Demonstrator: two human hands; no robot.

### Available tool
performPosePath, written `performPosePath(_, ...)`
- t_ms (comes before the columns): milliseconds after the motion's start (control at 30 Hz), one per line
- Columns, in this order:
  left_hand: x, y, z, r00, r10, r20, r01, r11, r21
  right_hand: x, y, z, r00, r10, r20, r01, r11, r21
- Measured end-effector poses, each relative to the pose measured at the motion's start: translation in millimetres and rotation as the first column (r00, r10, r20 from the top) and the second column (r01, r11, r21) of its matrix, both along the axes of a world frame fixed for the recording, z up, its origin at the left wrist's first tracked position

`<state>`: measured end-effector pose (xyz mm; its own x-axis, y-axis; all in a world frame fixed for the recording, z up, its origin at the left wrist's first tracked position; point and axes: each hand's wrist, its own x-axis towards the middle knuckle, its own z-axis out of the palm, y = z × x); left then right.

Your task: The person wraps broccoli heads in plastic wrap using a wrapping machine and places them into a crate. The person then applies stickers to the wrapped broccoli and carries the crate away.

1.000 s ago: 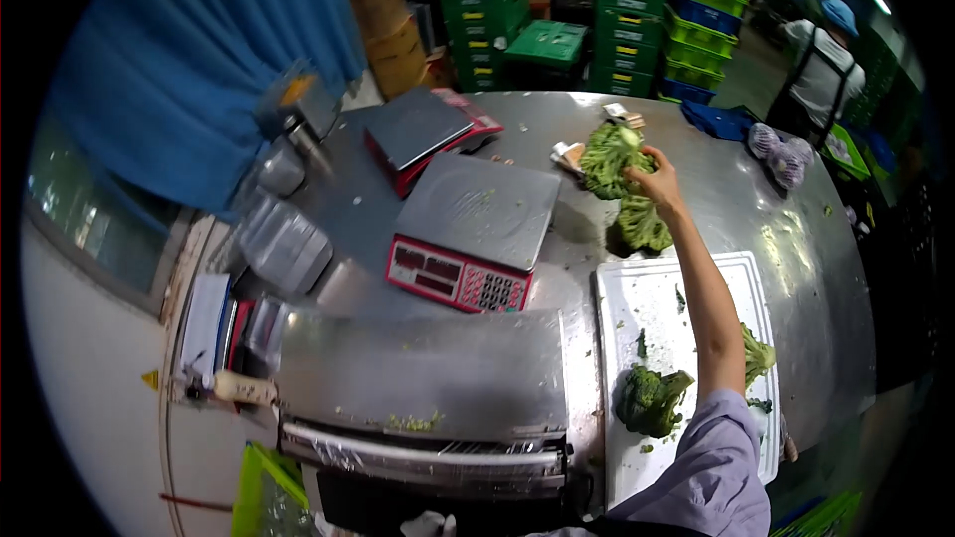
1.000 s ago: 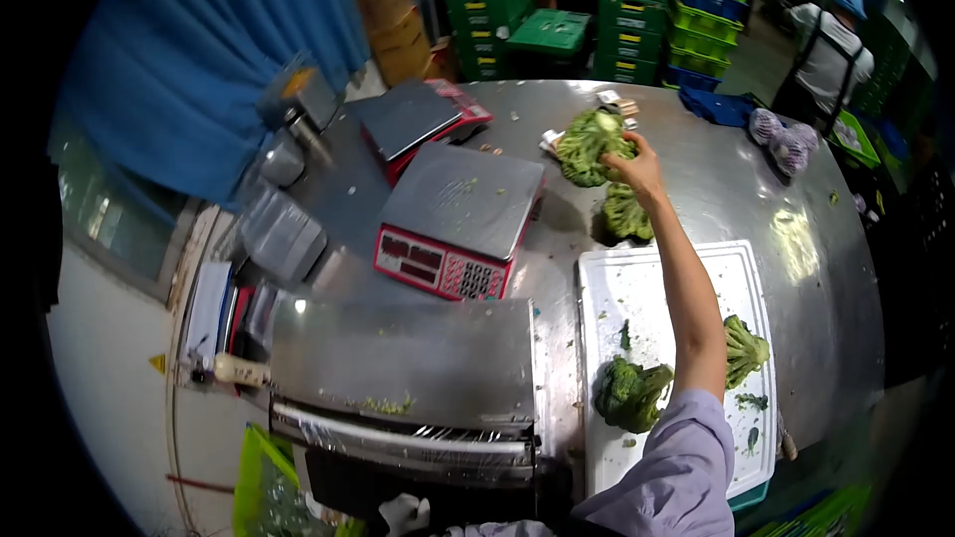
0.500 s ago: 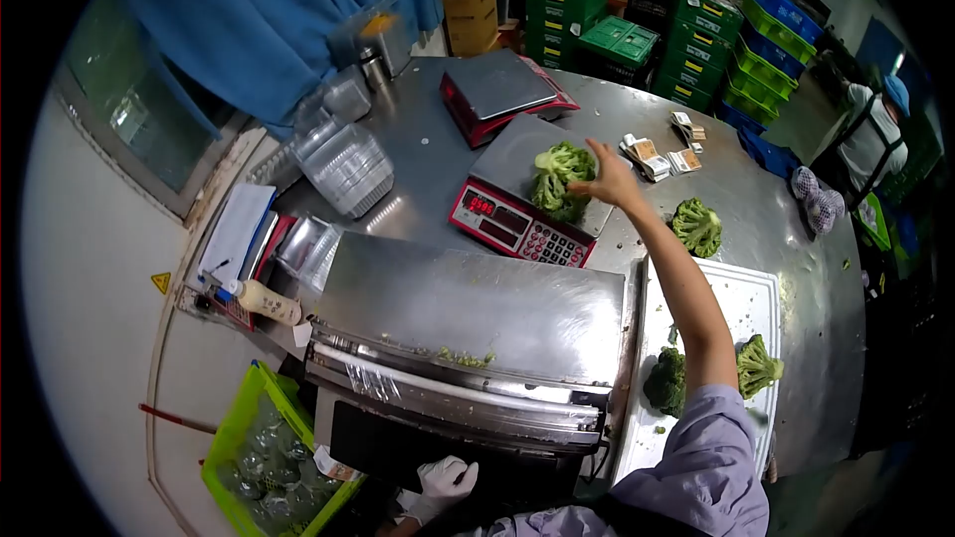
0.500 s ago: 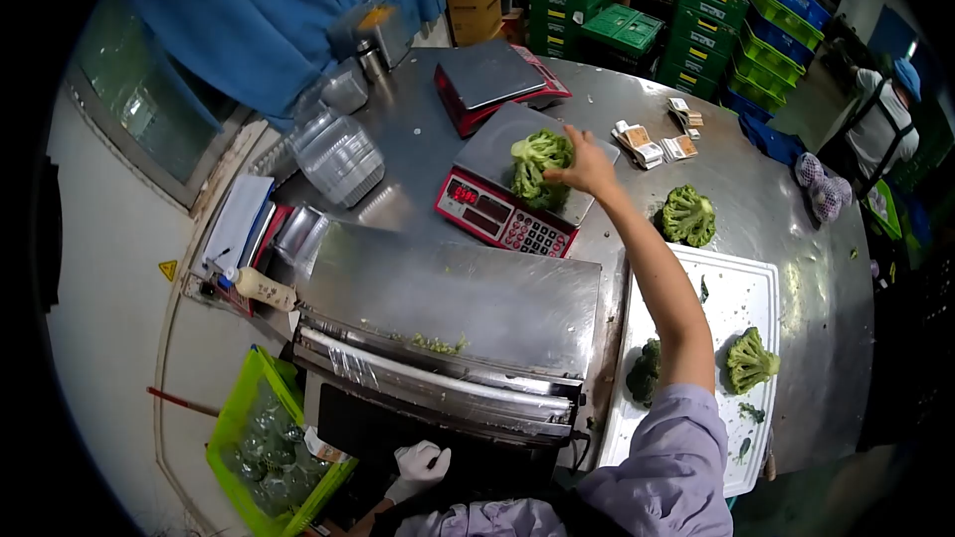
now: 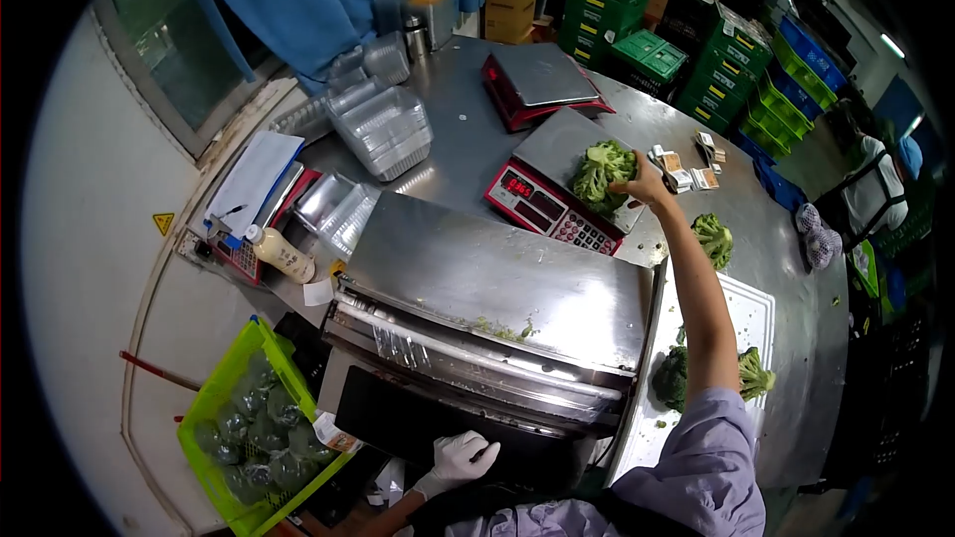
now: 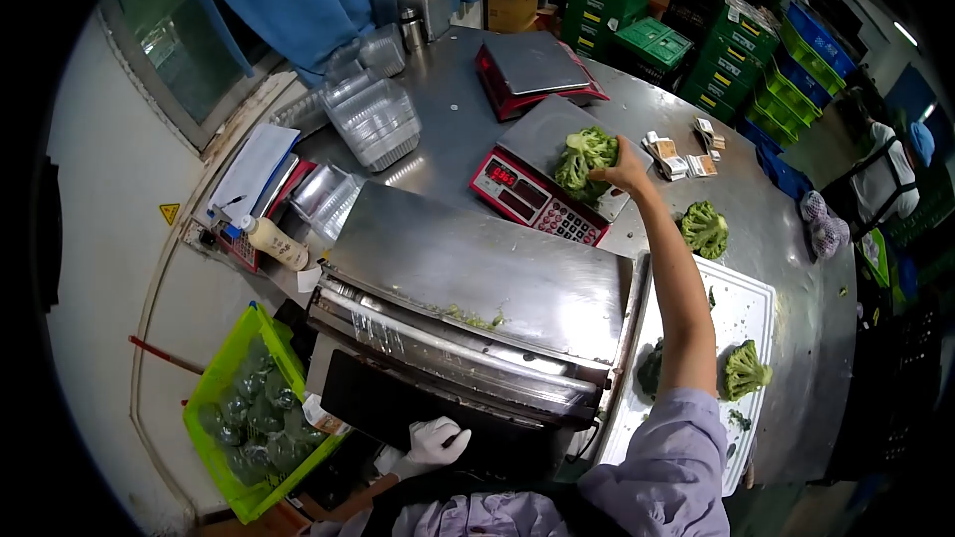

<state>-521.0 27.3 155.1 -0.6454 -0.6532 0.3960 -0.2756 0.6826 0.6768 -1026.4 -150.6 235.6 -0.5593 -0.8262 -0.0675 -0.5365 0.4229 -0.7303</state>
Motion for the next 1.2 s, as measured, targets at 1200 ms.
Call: performPosePath(1200,5,-232,74,0.599,-0.348,0.722,0.800,0.301,-0.519,261,206,7,0.102,0.617,-0.780,-0.774,0.542,0.328)
